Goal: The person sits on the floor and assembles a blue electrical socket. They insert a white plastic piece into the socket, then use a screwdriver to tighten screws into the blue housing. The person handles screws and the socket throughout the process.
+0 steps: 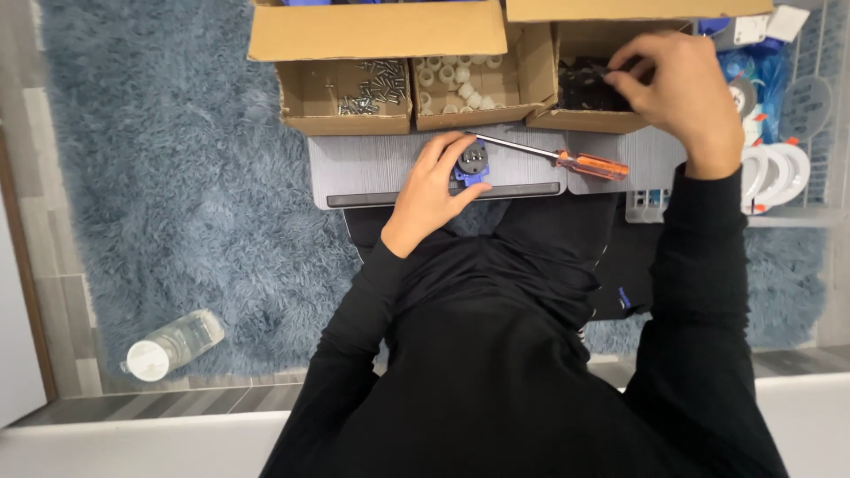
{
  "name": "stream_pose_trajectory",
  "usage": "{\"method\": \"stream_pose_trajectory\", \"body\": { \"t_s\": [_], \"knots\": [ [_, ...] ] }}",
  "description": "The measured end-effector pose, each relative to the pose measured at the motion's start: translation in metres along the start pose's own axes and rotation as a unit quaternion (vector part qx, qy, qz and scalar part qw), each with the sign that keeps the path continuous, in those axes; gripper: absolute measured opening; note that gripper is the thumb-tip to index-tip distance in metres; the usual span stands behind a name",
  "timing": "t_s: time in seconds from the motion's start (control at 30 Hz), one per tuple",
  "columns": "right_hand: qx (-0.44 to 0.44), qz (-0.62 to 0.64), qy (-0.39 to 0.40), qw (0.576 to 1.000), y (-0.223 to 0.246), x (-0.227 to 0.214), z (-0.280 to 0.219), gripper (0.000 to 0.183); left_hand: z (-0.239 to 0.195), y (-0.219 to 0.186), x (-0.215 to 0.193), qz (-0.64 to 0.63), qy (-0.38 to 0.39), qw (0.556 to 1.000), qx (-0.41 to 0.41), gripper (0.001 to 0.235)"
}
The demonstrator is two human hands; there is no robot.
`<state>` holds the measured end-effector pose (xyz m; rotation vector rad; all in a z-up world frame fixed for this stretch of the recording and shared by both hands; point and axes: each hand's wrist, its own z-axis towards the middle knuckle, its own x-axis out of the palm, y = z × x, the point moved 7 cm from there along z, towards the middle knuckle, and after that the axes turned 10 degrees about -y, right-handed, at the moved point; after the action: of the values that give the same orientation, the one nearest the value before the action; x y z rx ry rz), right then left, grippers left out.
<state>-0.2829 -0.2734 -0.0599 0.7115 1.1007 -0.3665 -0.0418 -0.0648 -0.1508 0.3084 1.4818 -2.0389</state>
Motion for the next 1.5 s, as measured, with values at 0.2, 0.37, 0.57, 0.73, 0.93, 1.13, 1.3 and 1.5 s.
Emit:
{"method": "stream_pose_trajectory", "body": {
  "t_s": [0.2,0.37,0.57,0.73,0.93,1.13,1.3,1.5],
  "knots": [
    [0.037,0.014,0.003,0.999,0.007,0.001,-0.007,0.006,-0.01,0.009,-0.004,0.025,0.005,1.0,0.004,0.069],
    [0.077,0.031,0.009,0.997,0.013,0.004,-0.009,0.014,-0.009,0.014,-0.007,0.045,0.016,0.999,0.022,0.071],
    [0.045,-0.011,-0.006,0.999,0.013,0.002,-0.018,0.015,-0.014,0.013,-0.021,0.074,0.01,0.996,0.055,0.072],
    [0.006,-0.032,-0.033,0.999,0.009,0.007,-0.026,0.017,-0.015,-0.003,-0.024,0.158,-0.033,0.982,0.098,0.067],
    [-0.029,0.043,-0.091,0.994,0.043,-0.013,-0.023,0.019,-0.005,-0.027,-0.022,0.255,-0.097,0.949,0.155,0.063],
    [-0.036,0.097,-0.117,0.988,0.038,-0.022,-0.024,0.012,0.006,-0.043,-0.007,0.31,-0.119,0.928,0.168,0.063],
    [-0.077,0.117,-0.146,0.979,0.009,-0.013,-0.036,0.016,0.001,-0.033,0.013,0.289,-0.151,0.93,0.168,0.065],
    [-0.079,0.172,-0.214,0.958,-0.004,-0.031,-0.042,0.013,0.009,-0.033,0.029,0.333,-0.173,0.914,0.157,0.067]
  ]
}}
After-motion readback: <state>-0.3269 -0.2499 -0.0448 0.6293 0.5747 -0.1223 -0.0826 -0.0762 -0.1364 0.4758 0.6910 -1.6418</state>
